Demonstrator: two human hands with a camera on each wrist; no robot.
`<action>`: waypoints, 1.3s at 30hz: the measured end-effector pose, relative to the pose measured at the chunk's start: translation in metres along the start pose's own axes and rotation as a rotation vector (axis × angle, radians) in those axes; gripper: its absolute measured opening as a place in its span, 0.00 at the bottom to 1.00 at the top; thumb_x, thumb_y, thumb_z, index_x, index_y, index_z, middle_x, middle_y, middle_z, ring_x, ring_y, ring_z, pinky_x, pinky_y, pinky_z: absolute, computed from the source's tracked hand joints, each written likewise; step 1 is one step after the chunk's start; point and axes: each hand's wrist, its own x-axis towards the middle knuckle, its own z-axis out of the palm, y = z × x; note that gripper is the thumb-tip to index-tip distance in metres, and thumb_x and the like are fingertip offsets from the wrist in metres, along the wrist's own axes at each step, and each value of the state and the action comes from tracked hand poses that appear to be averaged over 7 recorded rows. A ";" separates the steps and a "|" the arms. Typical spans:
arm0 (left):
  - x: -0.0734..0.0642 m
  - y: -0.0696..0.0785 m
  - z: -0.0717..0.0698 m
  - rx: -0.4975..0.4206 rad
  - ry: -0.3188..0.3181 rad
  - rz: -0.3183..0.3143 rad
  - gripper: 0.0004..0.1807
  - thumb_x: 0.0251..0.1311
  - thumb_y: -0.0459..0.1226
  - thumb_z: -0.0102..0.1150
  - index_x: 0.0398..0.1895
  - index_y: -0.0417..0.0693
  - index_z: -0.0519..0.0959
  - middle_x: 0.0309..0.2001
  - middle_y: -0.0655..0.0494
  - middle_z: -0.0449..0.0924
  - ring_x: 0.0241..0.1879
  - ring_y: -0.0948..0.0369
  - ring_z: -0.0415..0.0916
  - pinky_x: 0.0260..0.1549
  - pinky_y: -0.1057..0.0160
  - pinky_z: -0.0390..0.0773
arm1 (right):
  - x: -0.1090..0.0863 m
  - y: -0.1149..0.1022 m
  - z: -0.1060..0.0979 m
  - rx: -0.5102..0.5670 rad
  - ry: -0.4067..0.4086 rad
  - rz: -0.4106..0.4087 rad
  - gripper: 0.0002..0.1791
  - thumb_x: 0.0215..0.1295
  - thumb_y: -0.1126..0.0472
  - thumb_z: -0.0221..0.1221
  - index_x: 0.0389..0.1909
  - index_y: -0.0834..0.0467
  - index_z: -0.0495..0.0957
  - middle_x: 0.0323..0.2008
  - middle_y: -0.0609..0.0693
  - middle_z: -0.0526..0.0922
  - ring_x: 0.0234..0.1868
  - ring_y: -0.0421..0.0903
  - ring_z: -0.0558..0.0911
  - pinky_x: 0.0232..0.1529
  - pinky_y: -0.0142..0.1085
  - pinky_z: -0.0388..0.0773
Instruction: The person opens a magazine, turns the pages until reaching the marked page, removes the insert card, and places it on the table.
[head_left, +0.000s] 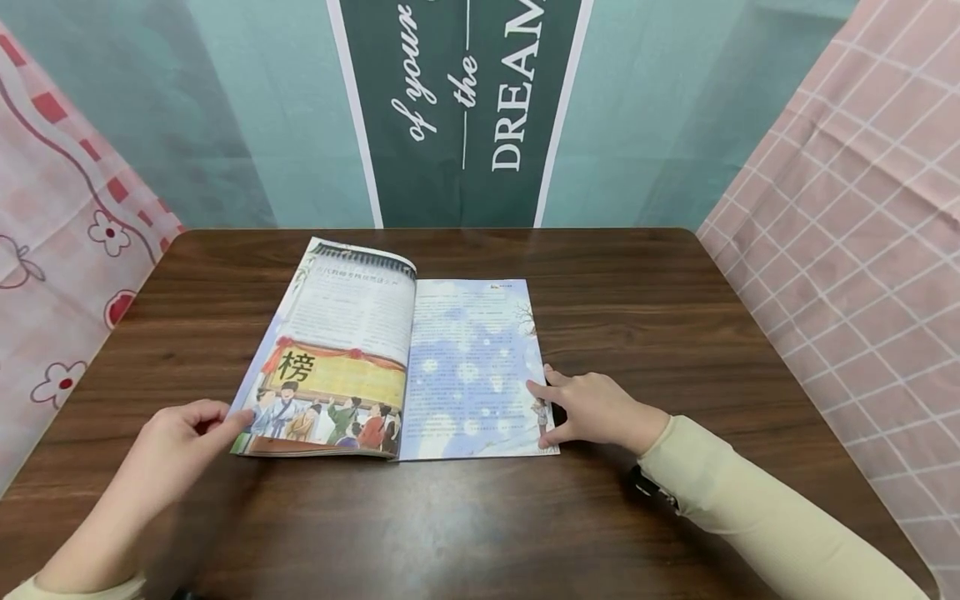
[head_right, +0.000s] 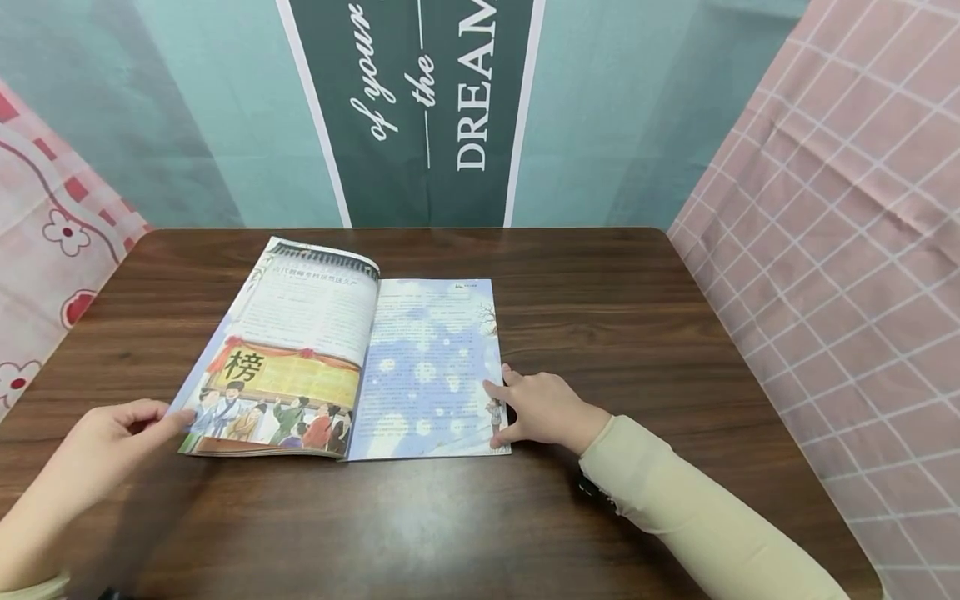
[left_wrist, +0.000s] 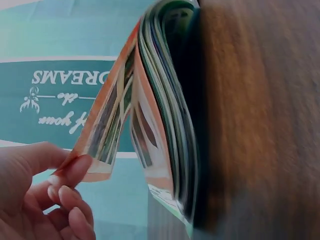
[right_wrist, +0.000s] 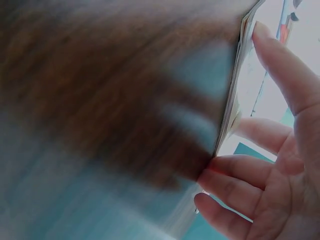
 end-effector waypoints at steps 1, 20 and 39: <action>0.000 -0.003 0.001 0.023 -0.013 0.005 0.14 0.60 0.41 0.60 0.20 0.44 0.77 0.14 0.61 0.60 0.15 0.68 0.55 0.13 0.65 0.56 | 0.000 0.000 0.000 -0.006 0.004 -0.001 0.45 0.42 0.31 0.63 0.59 0.55 0.74 0.55 0.66 0.73 0.09 0.42 0.61 0.17 0.36 0.68; 0.014 -0.009 0.010 0.325 -0.377 -0.030 0.19 0.59 0.48 0.57 0.14 0.53 0.69 0.15 0.60 0.58 0.17 0.61 0.57 0.17 0.62 0.54 | 0.012 0.000 0.005 0.013 0.222 0.030 0.17 0.51 0.52 0.68 0.41 0.54 0.83 0.39 0.59 0.83 0.13 0.41 0.73 0.14 0.33 0.67; 0.023 0.014 0.005 0.441 -0.170 0.008 0.13 0.54 0.48 0.62 0.22 0.49 0.80 0.25 0.51 0.75 0.21 0.54 0.72 0.15 0.51 0.66 | 0.018 0.008 -0.003 0.057 0.145 0.095 0.07 0.59 0.65 0.61 0.38 0.56 0.82 0.15 0.46 0.76 0.13 0.37 0.68 0.15 0.33 0.66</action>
